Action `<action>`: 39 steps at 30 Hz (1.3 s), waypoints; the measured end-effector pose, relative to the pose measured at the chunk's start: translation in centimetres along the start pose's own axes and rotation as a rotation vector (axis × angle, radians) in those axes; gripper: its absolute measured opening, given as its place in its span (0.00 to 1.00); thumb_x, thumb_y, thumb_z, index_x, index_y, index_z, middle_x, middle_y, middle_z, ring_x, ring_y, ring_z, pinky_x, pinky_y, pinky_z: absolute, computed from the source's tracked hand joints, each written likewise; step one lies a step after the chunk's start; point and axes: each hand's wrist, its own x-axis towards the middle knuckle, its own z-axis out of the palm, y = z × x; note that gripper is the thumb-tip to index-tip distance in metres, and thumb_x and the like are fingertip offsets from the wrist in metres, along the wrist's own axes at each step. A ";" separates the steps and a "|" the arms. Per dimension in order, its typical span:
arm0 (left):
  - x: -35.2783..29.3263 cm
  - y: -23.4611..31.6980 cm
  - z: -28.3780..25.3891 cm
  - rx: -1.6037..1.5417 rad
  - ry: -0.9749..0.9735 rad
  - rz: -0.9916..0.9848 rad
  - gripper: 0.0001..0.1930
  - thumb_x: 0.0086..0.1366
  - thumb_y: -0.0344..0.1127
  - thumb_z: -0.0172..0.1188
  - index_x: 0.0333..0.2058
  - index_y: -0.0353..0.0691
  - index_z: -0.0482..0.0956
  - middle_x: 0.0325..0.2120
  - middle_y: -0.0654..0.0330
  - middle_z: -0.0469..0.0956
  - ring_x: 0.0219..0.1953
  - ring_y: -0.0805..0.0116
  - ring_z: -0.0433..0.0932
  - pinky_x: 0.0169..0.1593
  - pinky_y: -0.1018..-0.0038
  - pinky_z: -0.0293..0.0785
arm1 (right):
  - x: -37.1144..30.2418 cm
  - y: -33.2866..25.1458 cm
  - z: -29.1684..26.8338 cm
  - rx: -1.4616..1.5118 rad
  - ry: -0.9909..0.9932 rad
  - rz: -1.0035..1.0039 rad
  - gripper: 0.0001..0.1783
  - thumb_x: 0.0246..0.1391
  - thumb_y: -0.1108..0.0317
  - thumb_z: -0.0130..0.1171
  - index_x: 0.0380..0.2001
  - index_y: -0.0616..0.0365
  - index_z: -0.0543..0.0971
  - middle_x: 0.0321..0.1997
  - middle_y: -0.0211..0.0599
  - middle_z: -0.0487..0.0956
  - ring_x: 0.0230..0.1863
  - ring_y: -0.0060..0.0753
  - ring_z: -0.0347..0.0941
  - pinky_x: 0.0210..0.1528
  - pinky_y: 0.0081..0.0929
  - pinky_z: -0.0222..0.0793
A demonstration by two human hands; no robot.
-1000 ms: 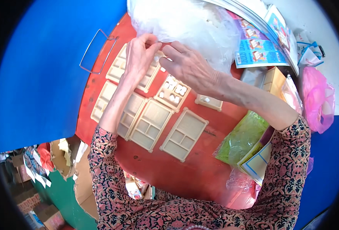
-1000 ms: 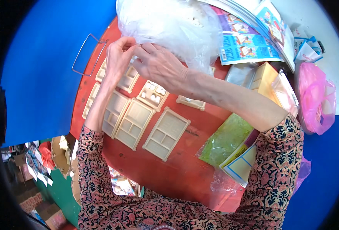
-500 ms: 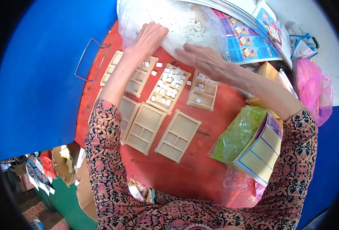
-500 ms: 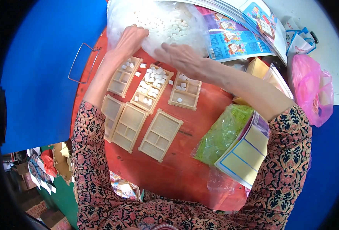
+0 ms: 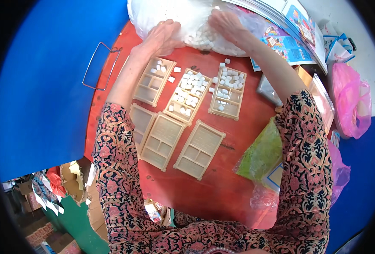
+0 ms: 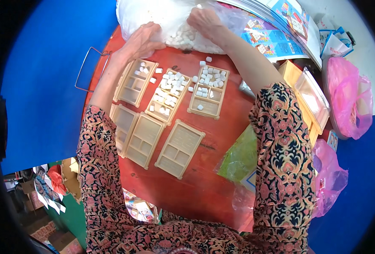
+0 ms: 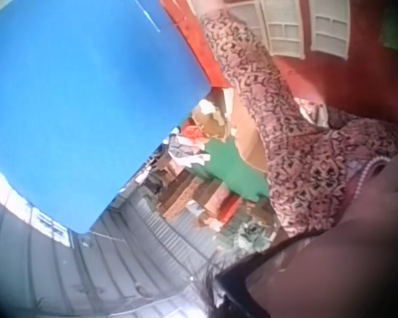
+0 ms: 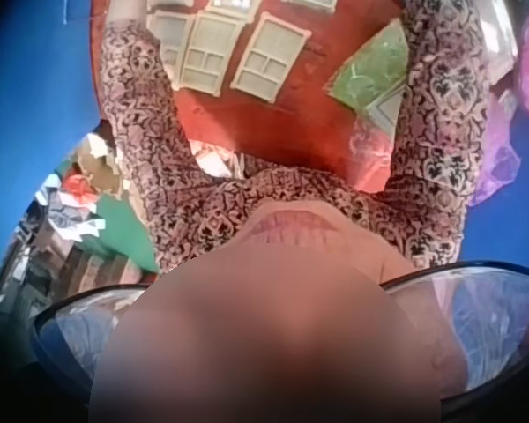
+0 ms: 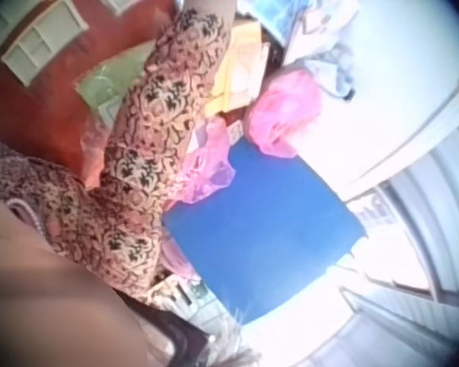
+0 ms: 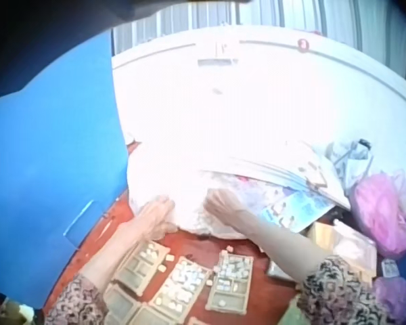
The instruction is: Picking small white plastic components from a bulk bag and placing them into divided trays for packaging.
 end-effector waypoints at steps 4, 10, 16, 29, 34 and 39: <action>-1.0 -2.8 1.1 -0.054 -0.021 0.081 0.24 0.47 0.28 0.65 0.45 0.36 0.68 0.42 0.49 0.69 0.48 0.46 0.67 0.49 0.61 0.68 | 0.5 -1.0 -0.8 0.188 -0.052 0.077 0.04 0.45 0.74 0.54 0.25 0.61 0.77 0.32 0.44 0.74 0.34 0.44 0.75 0.31 0.36 0.72; -0.3 -3.5 2.5 0.188 -0.065 -0.123 0.18 0.47 0.22 0.59 0.39 0.36 0.69 0.38 0.48 0.70 0.45 0.45 0.68 0.46 0.56 0.67 | -1.2 -2.6 -3.1 0.632 0.182 0.010 0.19 0.42 0.68 0.59 0.39 0.61 0.70 0.33 0.46 0.75 0.37 0.51 0.75 0.36 0.43 0.71; -0.3 -4.0 2.2 0.156 0.014 -0.188 0.12 0.48 0.19 0.52 0.34 0.35 0.69 0.33 0.44 0.74 0.42 0.41 0.71 0.43 0.51 0.67 | -2.4 -2.9 -2.9 0.358 -0.039 -0.072 0.18 0.44 0.71 0.58 0.39 0.57 0.66 0.43 0.38 0.68 0.45 0.42 0.68 0.40 0.35 0.67; -0.5 -3.2 1.6 0.111 -0.102 -0.184 0.09 0.51 0.23 0.53 0.34 0.31 0.69 0.31 0.40 0.73 0.40 0.40 0.71 0.45 0.54 0.67 | -2.5 -2.9 -2.3 -0.063 0.096 -0.128 0.20 0.40 0.62 0.58 0.38 0.59 0.70 0.38 0.35 0.70 0.39 0.31 0.68 0.33 0.27 0.66; -2.2 0.9 0.4 0.151 0.298 0.092 0.08 0.53 0.27 0.58 0.31 0.29 0.70 0.33 0.44 0.72 0.38 0.47 0.73 0.42 0.60 0.70 | -4.7 -2.9 -4.5 -0.070 0.643 -0.288 0.30 0.29 0.63 0.68 0.40 0.64 0.73 0.40 0.42 0.75 0.40 0.38 0.72 0.36 0.29 0.68; -1.9 4.2 -0.8 0.233 0.322 0.185 0.11 0.53 0.29 0.59 0.35 0.32 0.72 0.29 0.49 0.73 0.32 0.56 0.75 0.35 0.66 0.71 | -8.4 -3.7 -6.6 0.408 0.103 -0.335 0.13 0.44 0.71 0.56 0.35 0.59 0.69 0.33 0.40 0.72 0.36 0.39 0.73 0.33 0.33 0.70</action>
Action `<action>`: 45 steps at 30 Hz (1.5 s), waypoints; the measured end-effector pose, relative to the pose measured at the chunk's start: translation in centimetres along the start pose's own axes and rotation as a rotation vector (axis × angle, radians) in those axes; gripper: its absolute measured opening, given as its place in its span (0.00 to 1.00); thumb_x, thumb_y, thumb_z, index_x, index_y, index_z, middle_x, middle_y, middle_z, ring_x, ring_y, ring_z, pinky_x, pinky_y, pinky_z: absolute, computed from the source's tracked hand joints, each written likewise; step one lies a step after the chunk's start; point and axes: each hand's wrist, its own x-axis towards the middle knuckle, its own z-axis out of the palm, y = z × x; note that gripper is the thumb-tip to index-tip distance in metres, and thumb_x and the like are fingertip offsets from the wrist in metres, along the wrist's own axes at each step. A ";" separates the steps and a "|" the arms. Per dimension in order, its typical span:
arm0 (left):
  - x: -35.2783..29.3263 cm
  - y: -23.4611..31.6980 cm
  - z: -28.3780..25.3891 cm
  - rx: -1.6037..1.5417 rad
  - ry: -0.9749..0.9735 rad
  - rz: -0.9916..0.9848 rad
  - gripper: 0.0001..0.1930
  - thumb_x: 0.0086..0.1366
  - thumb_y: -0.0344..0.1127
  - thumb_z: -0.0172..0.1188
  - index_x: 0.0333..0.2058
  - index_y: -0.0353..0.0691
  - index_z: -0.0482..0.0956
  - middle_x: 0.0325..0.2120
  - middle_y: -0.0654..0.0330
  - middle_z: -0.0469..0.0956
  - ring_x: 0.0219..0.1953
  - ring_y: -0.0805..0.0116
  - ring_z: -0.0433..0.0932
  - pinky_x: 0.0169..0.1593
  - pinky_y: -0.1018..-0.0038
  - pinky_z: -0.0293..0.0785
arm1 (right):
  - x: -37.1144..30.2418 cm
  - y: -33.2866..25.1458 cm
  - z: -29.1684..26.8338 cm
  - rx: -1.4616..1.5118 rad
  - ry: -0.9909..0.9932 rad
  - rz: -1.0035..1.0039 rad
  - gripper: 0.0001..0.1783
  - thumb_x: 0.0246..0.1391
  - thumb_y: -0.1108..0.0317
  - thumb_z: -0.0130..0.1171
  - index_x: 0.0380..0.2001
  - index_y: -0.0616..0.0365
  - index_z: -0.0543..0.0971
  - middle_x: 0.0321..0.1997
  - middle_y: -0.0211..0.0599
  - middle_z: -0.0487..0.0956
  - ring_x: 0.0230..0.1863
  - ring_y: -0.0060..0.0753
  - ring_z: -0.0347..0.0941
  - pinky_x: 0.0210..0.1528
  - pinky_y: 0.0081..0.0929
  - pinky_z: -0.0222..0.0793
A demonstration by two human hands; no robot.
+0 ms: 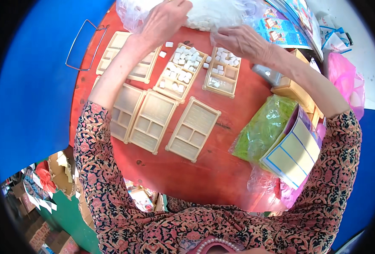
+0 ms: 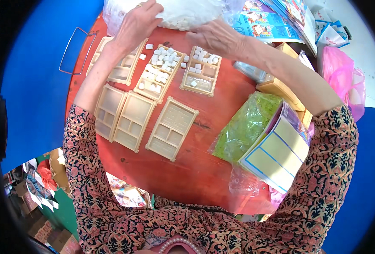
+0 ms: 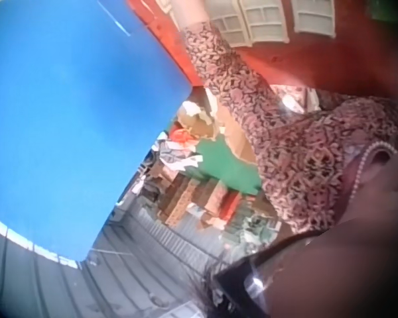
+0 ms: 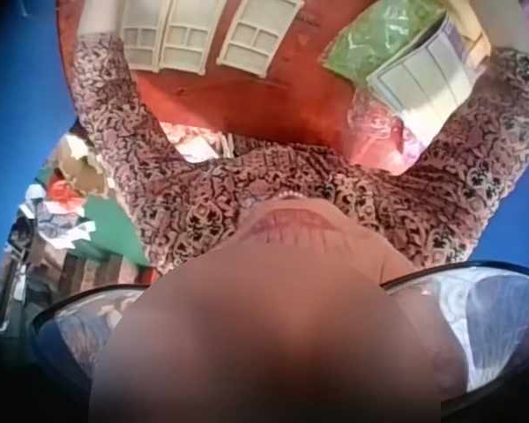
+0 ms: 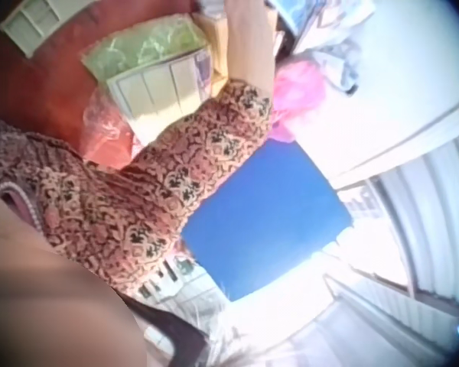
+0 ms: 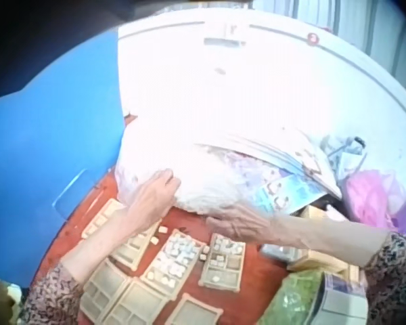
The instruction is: Picking small white plastic components from a bulk bag and placing them into divided trays for packaging.
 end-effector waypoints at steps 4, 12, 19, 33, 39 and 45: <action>0.7 1.6 2.0 -0.467 -0.108 -0.009 0.22 0.50 0.29 0.63 0.44 0.36 0.68 0.32 0.51 0.72 0.36 0.49 0.75 0.38 0.63 0.73 | -0.5 -1.3 1.2 0.138 -0.100 0.352 0.07 0.47 0.71 0.55 0.32 0.60 0.73 0.27 0.43 0.72 0.32 0.46 0.73 0.32 0.38 0.69; 2.9 2.7 3.1 0.027 0.291 0.008 0.25 0.42 0.33 0.70 0.40 0.38 0.72 0.33 0.51 0.73 0.38 0.47 0.73 0.42 0.61 0.70 | -0.5 -1.0 3.0 0.371 -0.113 0.521 0.06 0.44 0.76 0.52 0.27 0.63 0.76 0.30 0.48 0.73 0.33 0.50 0.75 0.33 0.38 0.71; 2.4 1.1 5.8 -0.402 -0.191 -0.184 0.09 0.46 0.29 0.62 0.25 0.33 0.72 0.28 0.51 0.73 0.35 0.49 0.72 0.40 0.62 0.70 | -0.6 -0.2 3.1 0.332 -0.054 0.503 0.05 0.42 0.76 0.53 0.24 0.63 0.77 0.26 0.50 0.75 0.29 0.50 0.75 0.31 0.39 0.71; 1.4 1.6 6.4 -0.361 -0.086 -0.119 0.04 0.46 0.27 0.57 0.22 0.35 0.71 0.27 0.51 0.72 0.34 0.49 0.73 0.39 0.62 0.72 | 0.5 -0.7 4.0 0.383 0.021 0.738 0.03 0.36 0.74 0.60 0.20 0.59 0.81 0.22 0.50 0.76 0.27 0.51 0.75 0.31 0.39 0.71; 1.6 -0.2 3.2 -0.624 -0.324 -0.298 0.14 0.45 0.37 0.64 0.29 0.34 0.76 0.29 0.51 0.73 0.35 0.51 0.73 0.41 0.61 0.70 | 1.9 0.6 -0.9 0.415 -0.111 0.627 0.07 0.35 0.76 0.57 0.23 0.62 0.81 0.20 0.48 0.77 0.21 0.42 0.75 0.26 0.32 0.71; 1.5 0.0 5.0 -0.518 -0.265 -0.118 0.18 0.45 0.39 0.66 0.32 0.35 0.75 0.34 0.52 0.71 0.38 0.51 0.73 0.43 0.61 0.70 | 7.4 5.8 -4.5 0.489 0.223 0.745 0.09 0.41 0.74 0.55 0.28 0.64 0.80 0.20 0.46 0.77 0.20 0.36 0.75 0.26 0.28 0.71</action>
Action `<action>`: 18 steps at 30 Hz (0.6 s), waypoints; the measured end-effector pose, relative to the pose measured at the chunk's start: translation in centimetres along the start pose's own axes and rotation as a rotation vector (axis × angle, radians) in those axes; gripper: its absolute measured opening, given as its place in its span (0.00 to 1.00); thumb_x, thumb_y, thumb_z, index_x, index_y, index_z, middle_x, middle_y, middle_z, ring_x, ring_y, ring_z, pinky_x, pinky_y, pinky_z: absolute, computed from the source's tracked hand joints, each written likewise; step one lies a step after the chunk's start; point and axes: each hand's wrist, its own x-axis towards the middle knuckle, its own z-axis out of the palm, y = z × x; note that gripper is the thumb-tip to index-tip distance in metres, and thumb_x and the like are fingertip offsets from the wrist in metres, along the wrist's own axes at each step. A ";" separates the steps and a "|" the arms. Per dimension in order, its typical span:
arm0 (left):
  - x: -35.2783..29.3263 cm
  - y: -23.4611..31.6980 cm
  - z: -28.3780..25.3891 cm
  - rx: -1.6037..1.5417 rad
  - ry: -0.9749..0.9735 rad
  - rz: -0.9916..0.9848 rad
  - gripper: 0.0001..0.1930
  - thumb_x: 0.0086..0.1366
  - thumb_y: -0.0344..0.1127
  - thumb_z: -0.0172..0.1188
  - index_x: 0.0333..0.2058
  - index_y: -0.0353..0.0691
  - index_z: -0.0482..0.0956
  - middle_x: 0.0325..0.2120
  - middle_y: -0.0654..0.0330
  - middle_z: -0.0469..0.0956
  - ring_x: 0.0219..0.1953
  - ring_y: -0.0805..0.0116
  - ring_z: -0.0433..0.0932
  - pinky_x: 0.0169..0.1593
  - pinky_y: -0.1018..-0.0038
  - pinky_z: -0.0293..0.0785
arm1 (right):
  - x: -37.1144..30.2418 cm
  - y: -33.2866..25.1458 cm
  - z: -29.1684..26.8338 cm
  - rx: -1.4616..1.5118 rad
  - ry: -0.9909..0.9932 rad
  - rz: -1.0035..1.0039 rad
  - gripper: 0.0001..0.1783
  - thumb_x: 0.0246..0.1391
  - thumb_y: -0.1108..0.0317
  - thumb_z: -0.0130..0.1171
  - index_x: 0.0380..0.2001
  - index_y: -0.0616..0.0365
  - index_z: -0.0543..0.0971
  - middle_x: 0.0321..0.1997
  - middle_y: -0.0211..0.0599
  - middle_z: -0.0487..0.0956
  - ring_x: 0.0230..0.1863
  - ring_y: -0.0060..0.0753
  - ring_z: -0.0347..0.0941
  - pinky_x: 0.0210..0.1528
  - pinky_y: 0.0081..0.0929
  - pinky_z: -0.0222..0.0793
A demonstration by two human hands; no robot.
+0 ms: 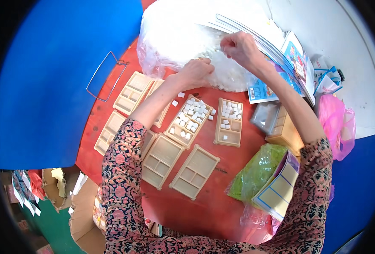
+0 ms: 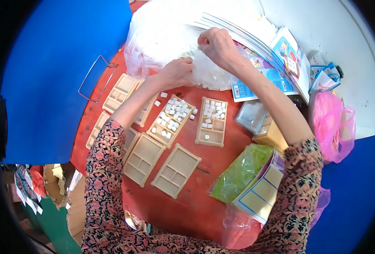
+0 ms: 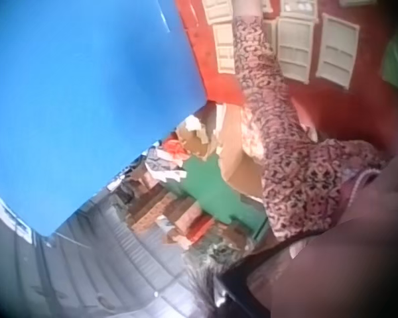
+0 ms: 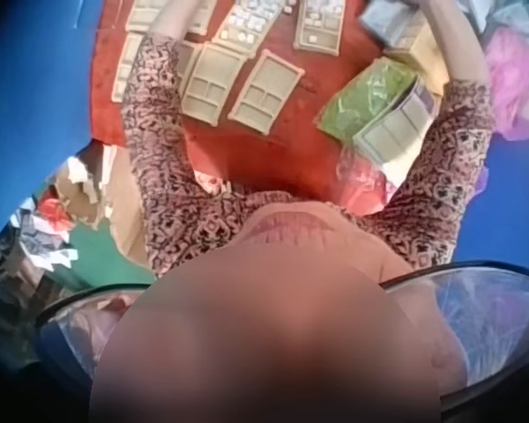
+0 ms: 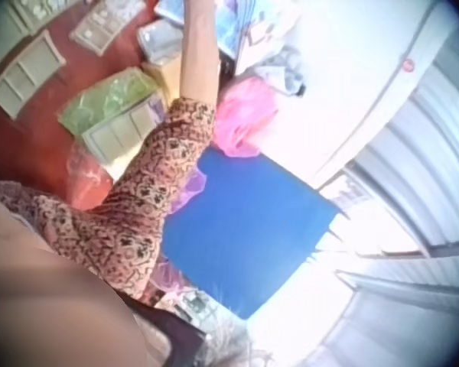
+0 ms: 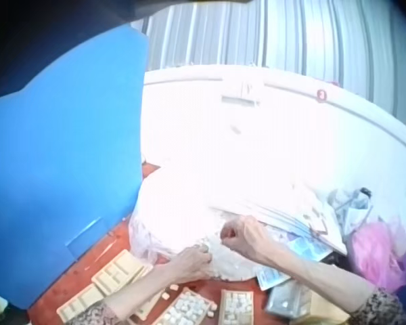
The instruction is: Picking small white plastic components from a bulk bag and placing them into divided trays for packaging.
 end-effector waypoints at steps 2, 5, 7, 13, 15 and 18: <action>0.5 0.9 0.4 0.054 -0.037 -0.037 0.17 0.45 0.38 0.66 0.31 0.35 0.73 0.32 0.51 0.71 0.40 0.50 0.73 0.44 0.60 0.70 | 1.9 3.0 3.2 -0.085 0.207 -0.105 0.09 0.42 0.74 0.54 0.29 0.64 0.80 0.20 0.46 0.77 0.21 0.39 0.75 0.27 0.29 0.71; -0.1 0.5 0.7 0.055 -0.040 0.000 0.17 0.46 0.37 0.65 0.32 0.34 0.74 0.34 0.50 0.71 0.40 0.48 0.73 0.44 0.60 0.70 | 3.8 5.2 7.7 -0.165 0.316 -0.279 0.04 0.38 0.78 0.52 0.19 0.65 0.76 0.17 0.50 0.74 0.22 0.54 0.72 0.26 0.39 0.70; -0.9 0.3 0.1 0.013 -0.112 -0.017 0.18 0.46 0.36 0.65 0.34 0.33 0.74 0.37 0.49 0.73 0.42 0.48 0.73 0.46 0.60 0.69 | 4.6 5.5 10.6 0.003 0.083 -0.270 0.02 0.37 0.78 0.51 0.19 0.64 0.73 0.21 0.49 0.74 0.29 0.53 0.72 0.33 0.42 0.69; -1.0 -0.9 -1.4 -0.188 -0.192 -0.118 0.20 0.49 0.41 0.65 0.38 0.33 0.78 0.38 0.48 0.75 0.42 0.50 0.74 0.49 0.65 0.70 | 8.1 8.2 12.4 -0.312 0.034 -0.236 0.12 0.52 0.67 0.50 0.37 0.61 0.73 0.38 0.56 0.74 0.48 0.53 0.68 0.50 0.44 0.63; -0.3 -0.9 -1.0 -0.254 -0.155 -0.081 0.20 0.48 0.41 0.65 0.37 0.34 0.78 0.37 0.48 0.75 0.43 0.50 0.74 0.49 0.65 0.69 | 9.3 10.3 11.7 -0.362 0.110 -0.171 0.16 0.58 0.60 0.45 0.42 0.62 0.69 0.37 0.59 0.75 0.45 0.56 0.71 0.47 0.46 0.65; -1.6 -2.2 -0.1 -0.244 -0.117 -0.034 0.18 0.50 0.38 0.64 0.36 0.31 0.77 0.36 0.49 0.74 0.41 0.51 0.75 0.45 0.63 0.70 | 11.4 9.3 13.4 -0.329 -0.051 -0.235 0.20 0.59 0.58 0.45 0.47 0.62 0.68 0.35 0.59 0.76 0.41 0.57 0.72 0.46 0.46 0.67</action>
